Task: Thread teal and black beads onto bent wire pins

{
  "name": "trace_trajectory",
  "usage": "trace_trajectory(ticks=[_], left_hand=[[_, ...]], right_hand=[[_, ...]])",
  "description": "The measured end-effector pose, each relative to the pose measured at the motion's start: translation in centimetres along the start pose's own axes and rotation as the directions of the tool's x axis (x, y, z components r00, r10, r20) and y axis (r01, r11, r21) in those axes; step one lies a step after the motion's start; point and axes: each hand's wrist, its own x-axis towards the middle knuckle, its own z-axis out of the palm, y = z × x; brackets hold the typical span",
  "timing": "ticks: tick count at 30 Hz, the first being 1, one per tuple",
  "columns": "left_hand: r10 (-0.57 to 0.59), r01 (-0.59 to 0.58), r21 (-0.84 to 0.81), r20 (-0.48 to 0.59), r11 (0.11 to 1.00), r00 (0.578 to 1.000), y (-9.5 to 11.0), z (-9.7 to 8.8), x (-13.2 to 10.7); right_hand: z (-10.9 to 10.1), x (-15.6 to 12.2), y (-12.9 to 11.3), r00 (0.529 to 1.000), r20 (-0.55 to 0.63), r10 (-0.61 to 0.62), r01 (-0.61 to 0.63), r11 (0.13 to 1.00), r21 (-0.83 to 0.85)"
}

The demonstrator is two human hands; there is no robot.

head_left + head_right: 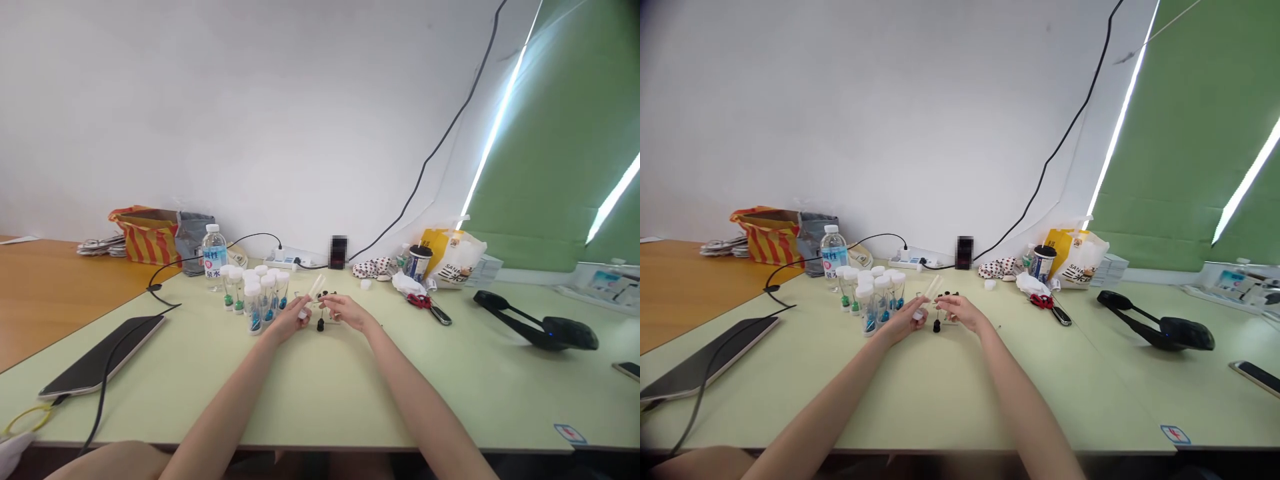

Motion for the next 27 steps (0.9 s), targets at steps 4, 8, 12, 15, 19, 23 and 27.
trace_trajectory(ticks=[4, 8, 12, 15, 19, 23, 27], left_hand=[[-0.016, 0.016, 0.001, -0.032, 1.000, 0.999, 0.2, 0.1, 0.0], [-0.049, 0.049, -0.009, -0.033, 0.999, 0.998, 0.2, 0.2, 0.0], [-0.061, 0.060, -0.049, -0.006, 0.997, 0.998, 0.1, 0.0, 0.2], [-0.070, 0.069, -0.057, -0.008, 0.996, 0.998, -0.1, 0.0, 0.3], [-0.081, 0.080, -0.015, -0.059, 0.997, 0.995, -0.1, 0.2, 0.3], [-0.095, 0.095, -0.005, -0.059, 0.995, 0.994, -0.1, 0.1, 0.4], [-0.103, 0.103, 0.010, -0.049, 0.995, 0.993, -0.3, 0.0, 0.5]], right_hand=[[-0.1, -0.3, 0.4, 0.996, 0.089, -0.002, -0.003, 0.999, 0.051], [0.2, -0.1, 0.7, 0.997, 0.068, -0.038, 0.038, 0.999, 0.003], [0.1, 0.1, 1.4, 0.996, -0.024, -0.081, 0.081, 0.997, -0.012], [-0.3, 0.3, 2.1, 0.991, -0.123, -0.048, 0.060, 0.993, 0.100], [-1.8, 0.6, 2.7, 0.954, -0.291, 0.074, 0.021, 0.950, 0.311], [-4.2, 0.5, 2.4, 0.884, -0.467, 0.020, 0.212, 0.873, 0.439], [-5.5, 0.3, 1.8, 0.828, -0.558, -0.063, 0.386, 0.786, 0.484]])
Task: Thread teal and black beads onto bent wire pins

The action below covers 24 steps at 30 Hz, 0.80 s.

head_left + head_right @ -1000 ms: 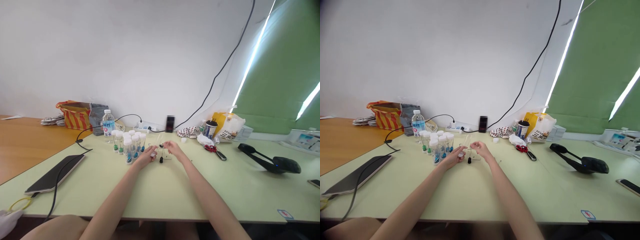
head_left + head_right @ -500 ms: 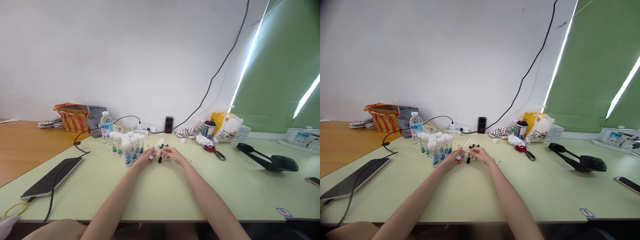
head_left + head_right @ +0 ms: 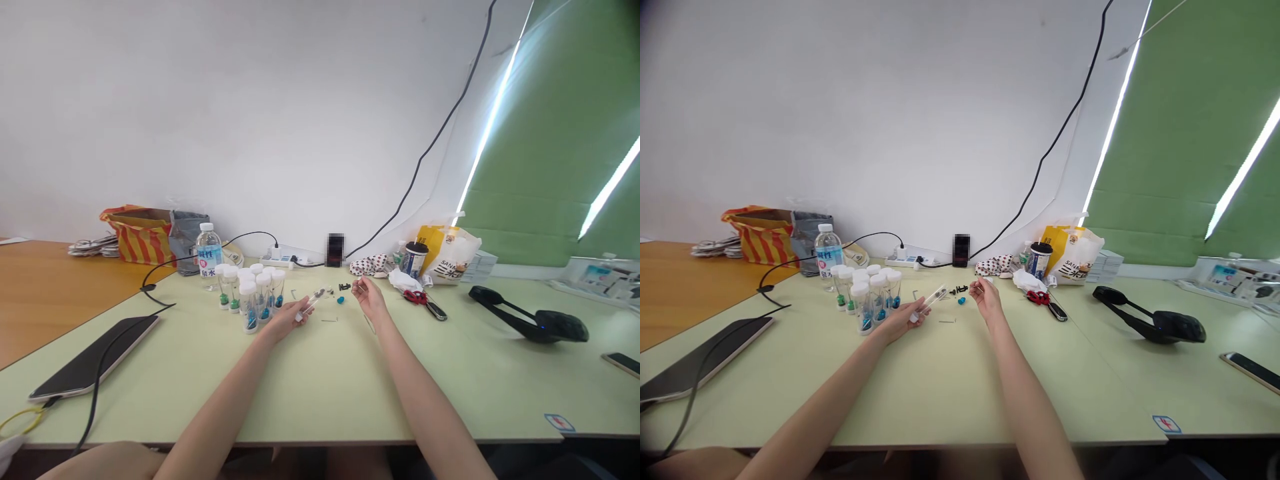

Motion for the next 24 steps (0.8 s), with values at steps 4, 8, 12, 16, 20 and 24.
trace_trajectory(ticks=[4, 8, 12, 16, 20, 24], left_hand=[[0.019, -0.021, 0.067, 0.022, 0.998, 1.000, -0.1, 0.0, 0.0], [0.030, -0.033, 0.105, 0.030, 0.994, 0.999, -0.1, 0.1, -0.1], [0.040, -0.045, 0.141, 0.034, 0.989, 0.999, 0.0, 0.2, -0.3], [0.038, -0.048, 0.158, 0.063, 0.986, 0.997, 0.2, 0.3, -0.6], [0.019, -0.027, 0.149, 0.055, 0.989, 0.998, 0.3, 0.2, -0.5], [0.021, -0.027, 0.135, 0.048, 0.990, 0.999, 0.0, 0.0, -0.2]], right_hand=[[0.5, -0.2, 0.3, 1.000, 0.013, -0.002, 0.002, 0.999, 0.047], [1.4, -0.7, 0.9, 0.996, 0.078, 0.046, -0.046, 0.999, -0.007], [1.8, -1.1, 1.3, 0.992, 0.101, 0.077, -0.058, 0.982, -0.179], [1.5, -1.3, 1.6, 0.988, 0.146, 0.053, -0.002, 0.944, -0.330], [1.1, -1.0, 1.9, 0.988, 0.152, 0.004, 0.058, 0.914, -0.402], [0.8, -0.8, 1.9, 0.984, 0.177, 0.000, 0.078, 0.897, -0.436]])
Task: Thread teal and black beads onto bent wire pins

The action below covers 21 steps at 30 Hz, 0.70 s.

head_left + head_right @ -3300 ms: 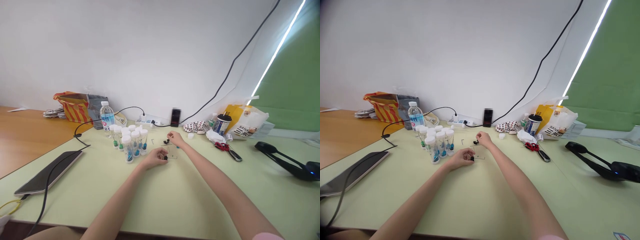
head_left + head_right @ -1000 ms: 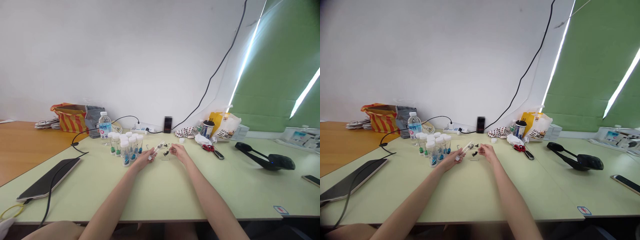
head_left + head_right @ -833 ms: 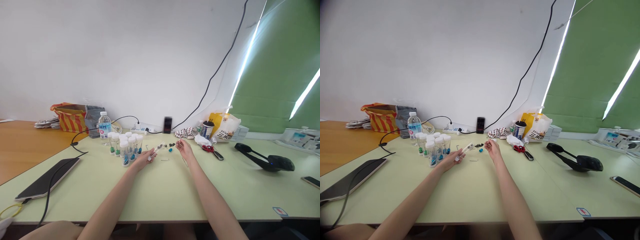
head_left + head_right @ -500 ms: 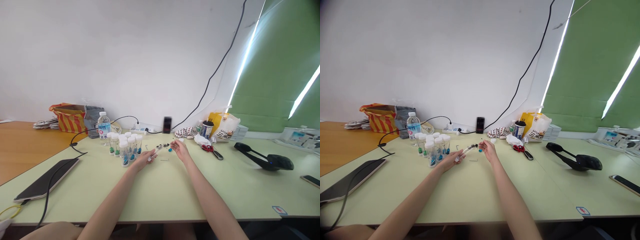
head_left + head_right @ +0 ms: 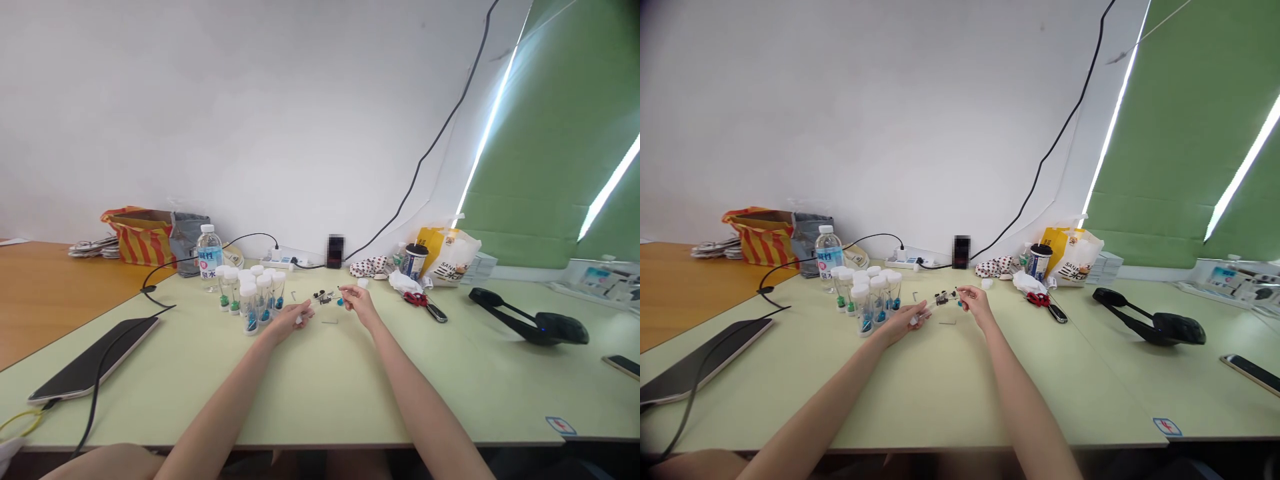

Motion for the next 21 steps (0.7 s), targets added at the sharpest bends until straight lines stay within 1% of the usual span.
trace_trajectory(ticks=[3, 7, 11, 13, 15, 18, 21], left_hand=[[0.022, -0.022, 0.005, -0.001, 1.000, 1.000, -0.3, 0.0, 0.2], [0.043, -0.044, 0.029, 0.044, 0.999, 0.998, 0.0, 0.2, -0.1], [0.045, -0.050, 0.081, 0.061, 0.996, 0.997, 0.4, 0.4, -0.4], [0.056, -0.062, 0.081, 0.071, 0.995, 0.996, 0.4, 0.4, -0.4], [0.069, -0.073, 0.075, 0.056, 0.995, 0.996, 0.3, 0.3, -0.3], [0.085, -0.087, 0.092, 0.030, 0.992, 0.996, -0.1, 0.2, 0.0], [0.092, -0.099, 0.123, 0.061, 0.987, 0.994, -0.3, -0.1, 0.0]], right_hand=[[-0.2, 0.0, 0.0, 0.999, 0.033, 0.016, -0.014, 0.999, -0.045], [-0.3, -0.2, -0.2, 0.993, 0.105, 0.055, -0.046, 0.995, -0.086], [-0.6, -0.3, -0.3, 0.976, 0.179, 0.127, -0.111, 0.989, -0.097], [-0.7, -0.3, -0.4, 0.967, 0.200, 0.159, -0.142, 0.985, -0.101], [-0.7, -0.4, -0.4, 0.963, 0.202, 0.178, -0.165, 0.983, -0.082], [-0.9, -0.6, -0.4, 0.951, 0.221, 0.217, -0.222, 0.975, -0.002], [-1.2, -0.9, -0.6, 0.903, 0.340, 0.263, -0.302, 0.951, 0.067]])
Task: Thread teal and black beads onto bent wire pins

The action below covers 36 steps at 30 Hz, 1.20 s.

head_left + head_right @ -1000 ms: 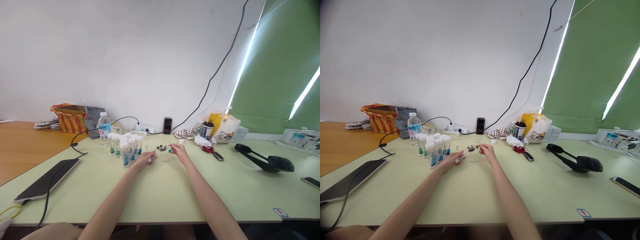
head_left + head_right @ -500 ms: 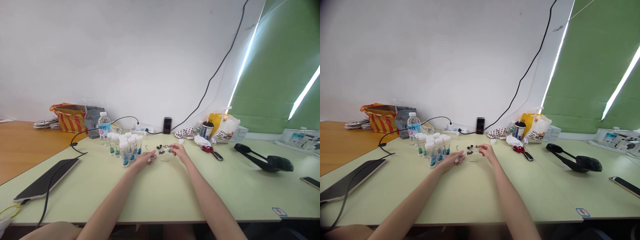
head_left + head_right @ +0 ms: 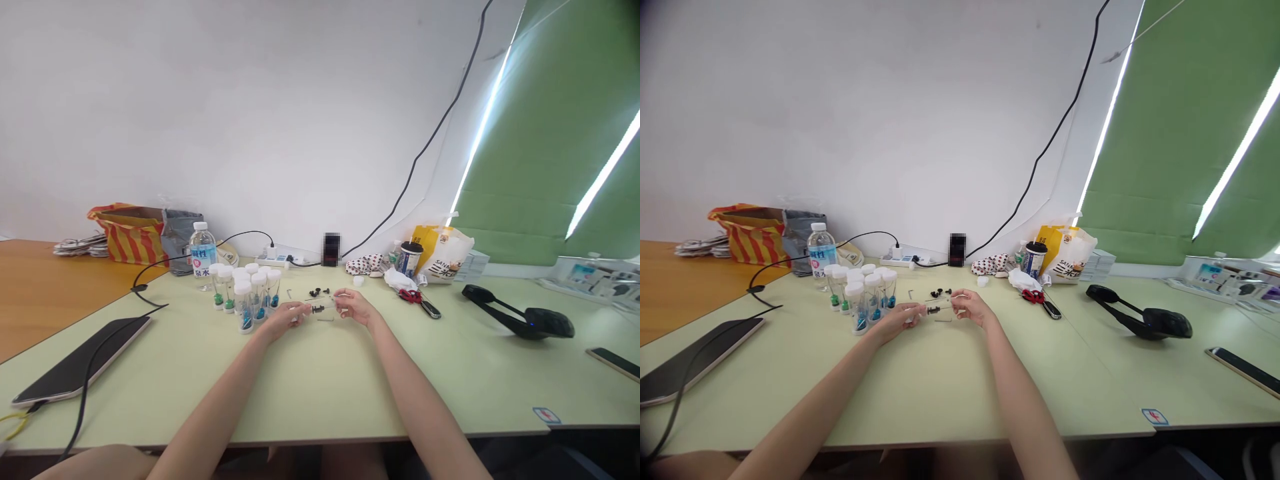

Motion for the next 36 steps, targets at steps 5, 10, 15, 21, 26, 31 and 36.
trace_trajectory(ticks=[5, 10, 15, 21, 26, 31, 36], left_hand=[[0.007, -0.007, 0.000, 0.007, 1.000, 1.000, 0.1, -0.1, -0.2], [0.007, -0.007, 0.019, 0.007, 1.000, 1.000, 0.2, 0.0, -0.2], [0.004, -0.004, 0.029, 0.014, 1.000, 1.000, 0.2, 0.1, -0.2], [-0.001, -0.001, 0.070, 0.026, 0.998, 1.000, 0.5, 0.2, -0.5], [-0.011, 0.007, 0.089, 0.040, 0.996, 0.999, 0.9, 0.4, -0.7], [-0.024, 0.025, -0.070, 0.006, 0.997, 1.000, 0.7, 0.2, -0.3], [-0.085, 0.066, -0.310, -0.049, 0.948, 0.995, -0.4, -0.5, 0.5]], right_hand=[[0.0, -0.9, -0.7, 0.978, 0.207, 0.011, -0.019, 0.999, 0.034], [-0.1, -0.8, -0.4, 0.977, 0.210, 0.028, -0.033, 0.999, 0.018], [0.3, 0.1, 0.4, 0.991, 0.121, 0.058, -0.055, 0.998, -0.025], [1.8, 0.6, 1.0, 0.997, 0.009, 0.077, -0.075, 0.991, -0.108], [3.1, 0.6, 0.8, 0.995, -0.066, 0.079, -0.091, 0.975, -0.202], [1.5, 0.5, -0.5, 0.993, -0.117, -0.018, 0.004, 0.994, -0.112], [-0.8, 0.2, -0.3, 0.969, -0.205, -0.137, 0.031, 0.892, -0.450]])
